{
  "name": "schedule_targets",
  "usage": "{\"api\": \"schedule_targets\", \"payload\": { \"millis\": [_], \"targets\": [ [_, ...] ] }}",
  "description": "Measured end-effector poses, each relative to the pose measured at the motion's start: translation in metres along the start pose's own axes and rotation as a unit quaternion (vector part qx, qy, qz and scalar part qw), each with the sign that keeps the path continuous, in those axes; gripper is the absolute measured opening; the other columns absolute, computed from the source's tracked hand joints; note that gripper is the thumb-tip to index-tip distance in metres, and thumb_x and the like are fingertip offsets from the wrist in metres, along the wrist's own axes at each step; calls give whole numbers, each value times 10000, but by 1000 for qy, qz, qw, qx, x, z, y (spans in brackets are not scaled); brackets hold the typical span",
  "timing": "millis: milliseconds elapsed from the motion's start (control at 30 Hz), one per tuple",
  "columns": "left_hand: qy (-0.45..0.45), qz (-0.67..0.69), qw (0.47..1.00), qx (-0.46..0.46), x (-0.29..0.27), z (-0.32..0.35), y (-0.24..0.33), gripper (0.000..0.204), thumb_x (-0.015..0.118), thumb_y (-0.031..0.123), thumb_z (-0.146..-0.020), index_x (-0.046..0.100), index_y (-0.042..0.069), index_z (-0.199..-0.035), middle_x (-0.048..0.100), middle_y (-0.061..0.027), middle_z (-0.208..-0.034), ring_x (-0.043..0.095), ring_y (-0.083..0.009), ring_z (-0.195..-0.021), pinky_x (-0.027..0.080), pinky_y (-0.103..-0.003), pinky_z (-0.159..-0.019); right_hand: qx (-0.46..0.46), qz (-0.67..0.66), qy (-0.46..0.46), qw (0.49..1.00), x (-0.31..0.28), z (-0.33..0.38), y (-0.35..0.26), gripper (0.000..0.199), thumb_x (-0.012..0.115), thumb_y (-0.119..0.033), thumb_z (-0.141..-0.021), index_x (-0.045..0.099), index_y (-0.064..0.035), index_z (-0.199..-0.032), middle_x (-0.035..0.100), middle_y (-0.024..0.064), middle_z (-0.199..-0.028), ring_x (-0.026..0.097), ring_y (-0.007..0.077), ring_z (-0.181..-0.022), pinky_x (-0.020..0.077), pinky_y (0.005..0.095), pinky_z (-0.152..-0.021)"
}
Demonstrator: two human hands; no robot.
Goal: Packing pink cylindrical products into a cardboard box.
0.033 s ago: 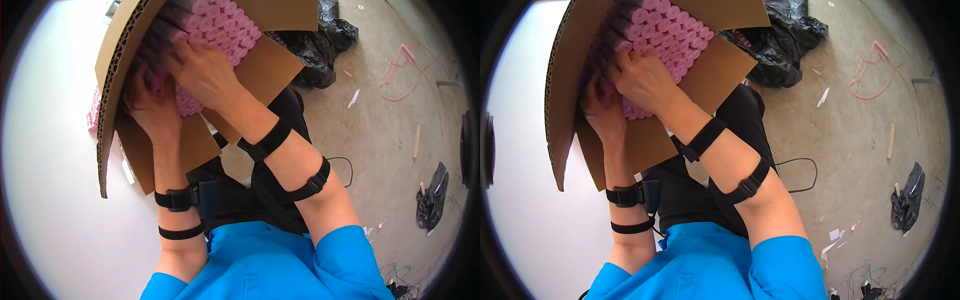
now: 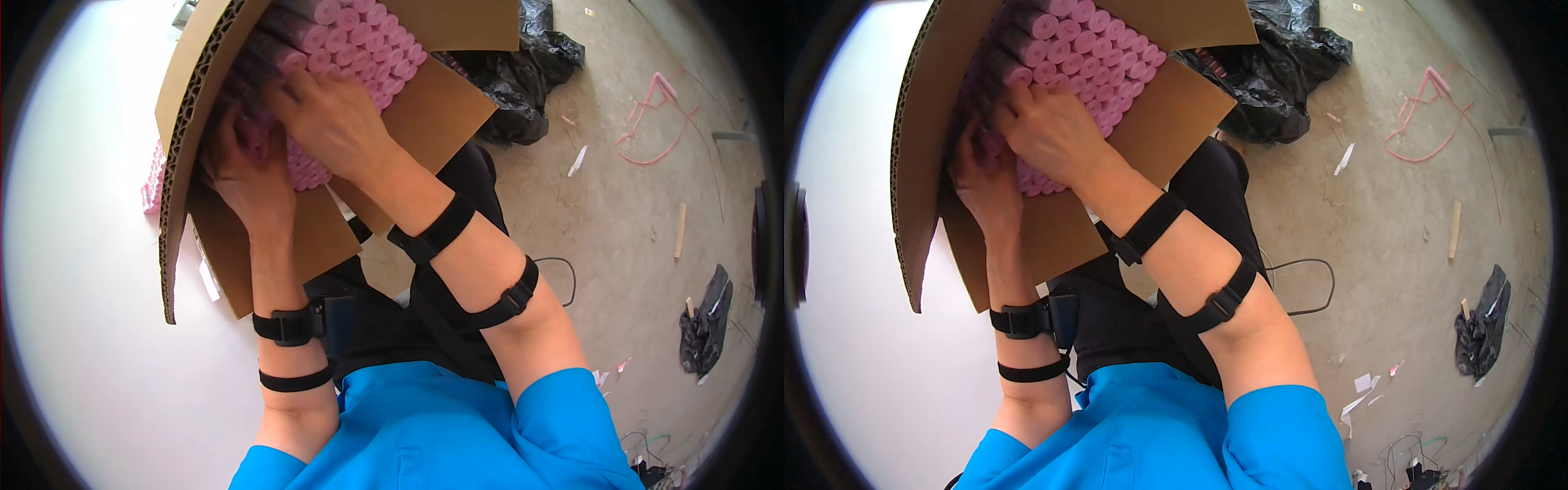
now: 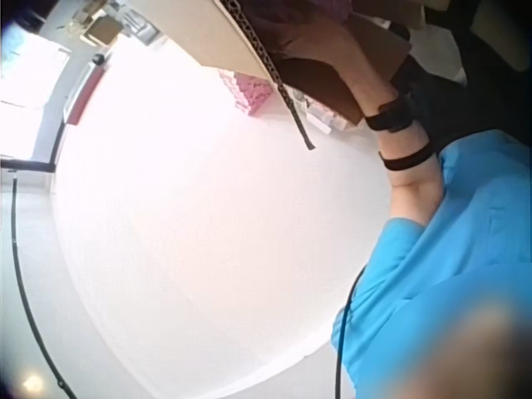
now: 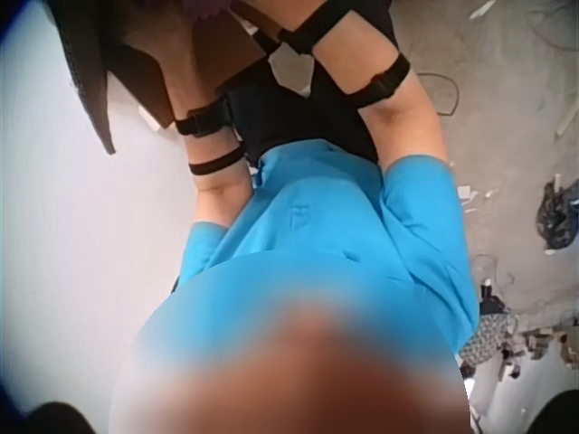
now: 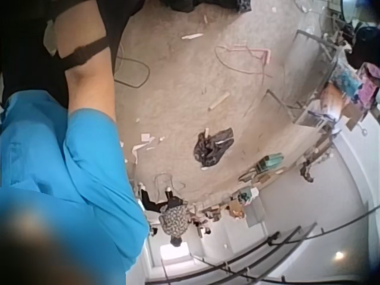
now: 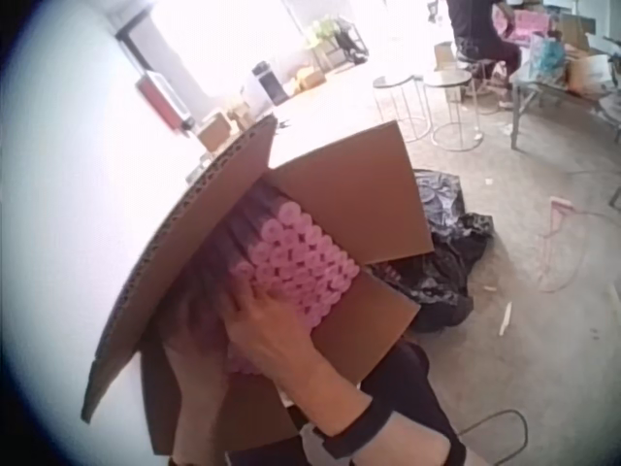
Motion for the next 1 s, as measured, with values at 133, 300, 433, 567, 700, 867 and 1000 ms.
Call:
{"api": "schedule_targets", "payload": {
  "millis": [133, 300, 433, 567, 700, 867, 1000],
  "targets": [
    [25, -30, 999, 1, -6, 1, 7, 466, 790, 176, -754, 626, 63, -1176, 647, -117, -1062, 552, -332, -1096, 391, -458, -962, 74, -59, -15, 995, 9, 4, 10, 260, 617, -120, -745, 594, -23, -986, 630, 153, -890, 650, 264, -643, 525, 362, -522],
    [44, -98, 994, 18, -10, 2, 13, 397, 776, 204, -787, 650, 56, -1133, 661, -97, -1000, 583, -316, -1029, 421, -441, -920, 204, -173, 62, 962, 11, 12, 31, 221, 692, -81, -805, 575, -65, -992, 663, 116, -794, 664, 282, -632, 514, 359, -523],
    [54, -9, 998, 12, -11, -2, 9, 327, 772, 173, -788, 677, 41, -1072, 651, -93, -868, 594, -289, -886, 461, -413, -819, 231, -193, 86, 950, 7, 16, 35, 198, 683, -81, -829, 570, -71, -991, 674, 121, -764, 662, 282, -612, 514, 358, -523],
    [9, 8, 999, -50, -5, 0, -3, 369, 723, 210, -847, 662, 40, -1170, 678, -151, -1069, 644, -278, -921, 496, -383, -836, 215, -216, 90, 948, 2, 20, 34, 229, 650, -94, -810, 571, -65, -1023, 625, 136, -830, 637, 330, -633, 504, 411, -518],
    [-6, 35, 996, -80, -3, 1, -9, 364, 704, 176, -861, 653, 40, -1195, 681, -139, -1105, 656, -254, -951, 503, -365, -858, 54, -98, 28, 993, -7, 16, 3, 315, 634, -118, -779, 613, -113, -1093, 602, 96, -848, 643, 259, -661, 502, 357, -526],
    [58, 127, 990, -26, -14, 0, 0, 338, 656, 21, -832, 638, 8, -1170, 692, -105, -1050, 642, -234, -887, 508, -342, -783, 48, -57, 52, 996, -1, 14, -6, 304, 619, -137, -768, 617, -84, -1067, 592, 80, -827, 641, 214, -666, 503, 325, -531],
    [39, 115, 992, -17, -13, 1, 2, 360, 607, -2, -854, 614, 9, -1213, 687, -111, -1130, 648, -239, -933, 509, -339, -797, 103, -96, 31, 990, 7, 17, -1, 243, 621, -112, -772, 592, -35, -1001, 593, 105, -829, 643, 238, -641, 508, 334, -518]
  ]
}}
Point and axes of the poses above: each hand's wrist, its own z-axis away from the middle knuckle, its own x-axis out of the palm, y = z × x, the point moved 10 cm from there along -z, towards the middle knuckle
